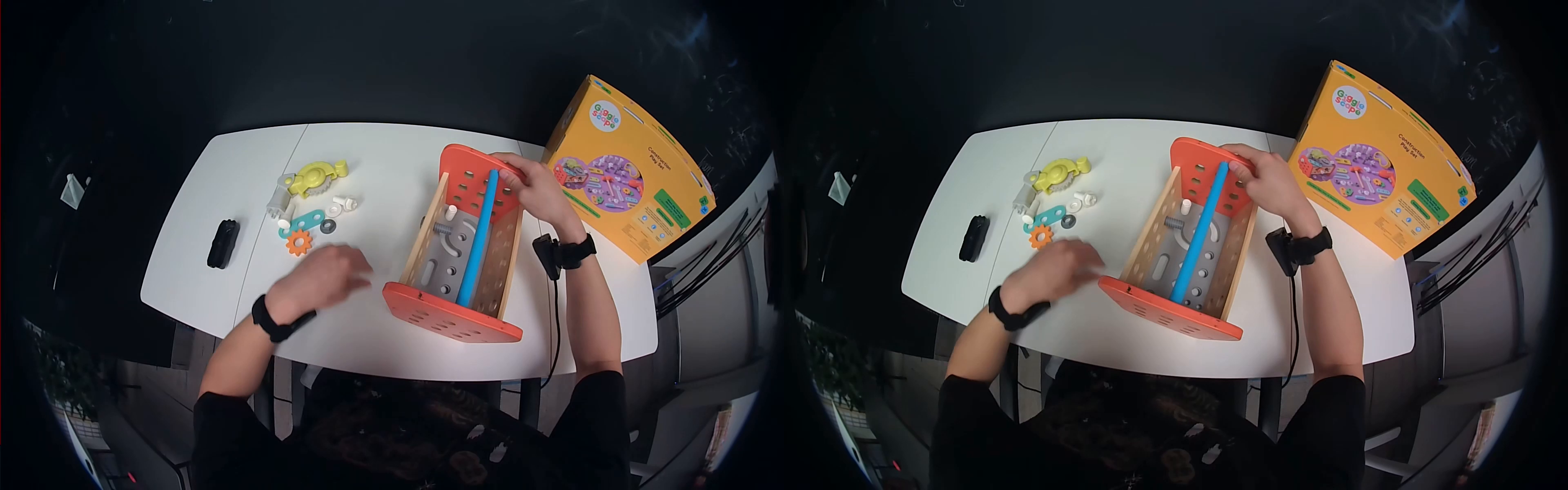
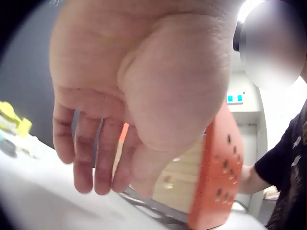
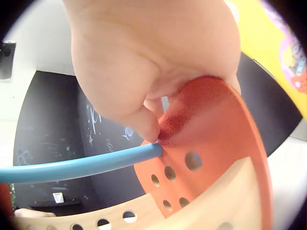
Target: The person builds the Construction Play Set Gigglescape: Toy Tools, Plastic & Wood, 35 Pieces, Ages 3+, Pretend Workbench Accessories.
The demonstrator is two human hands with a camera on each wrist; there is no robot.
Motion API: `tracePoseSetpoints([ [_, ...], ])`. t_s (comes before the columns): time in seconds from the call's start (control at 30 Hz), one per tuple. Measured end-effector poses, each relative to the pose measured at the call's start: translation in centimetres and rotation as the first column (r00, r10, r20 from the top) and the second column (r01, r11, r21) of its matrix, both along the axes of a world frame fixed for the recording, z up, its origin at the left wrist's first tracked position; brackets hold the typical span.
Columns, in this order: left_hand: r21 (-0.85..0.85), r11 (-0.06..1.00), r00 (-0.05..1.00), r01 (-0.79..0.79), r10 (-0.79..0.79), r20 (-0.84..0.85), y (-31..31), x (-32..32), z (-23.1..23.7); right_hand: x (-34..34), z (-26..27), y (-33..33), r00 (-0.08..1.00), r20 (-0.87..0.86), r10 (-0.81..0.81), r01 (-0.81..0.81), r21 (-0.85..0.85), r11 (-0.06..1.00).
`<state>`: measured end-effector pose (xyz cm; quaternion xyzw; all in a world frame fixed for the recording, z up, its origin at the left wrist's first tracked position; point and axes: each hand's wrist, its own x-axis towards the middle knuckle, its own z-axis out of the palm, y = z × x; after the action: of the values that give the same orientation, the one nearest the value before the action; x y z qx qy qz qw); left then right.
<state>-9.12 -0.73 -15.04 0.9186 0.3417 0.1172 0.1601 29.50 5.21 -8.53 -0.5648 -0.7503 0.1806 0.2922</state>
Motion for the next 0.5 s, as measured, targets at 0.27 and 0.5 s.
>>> tracePoseSetpoints([
  [0.27, 0.306, 0.889, 0.9, -0.34, 0.402, -0.169, 6.5, -3.0, -3.1, -1.9, 1.2, -2.7, 0.995, 0.051, 0.085, -0.098, 0.362, 0.927],
  [0.5, 0.378, 0.874, 0.914, -0.304, 0.38, -0.143, 6.8, -2.5, -3.7, -4.4, 3.4, -3.6, 0.982, 0.042, 0.184, -0.188, 0.321, 0.928],
])
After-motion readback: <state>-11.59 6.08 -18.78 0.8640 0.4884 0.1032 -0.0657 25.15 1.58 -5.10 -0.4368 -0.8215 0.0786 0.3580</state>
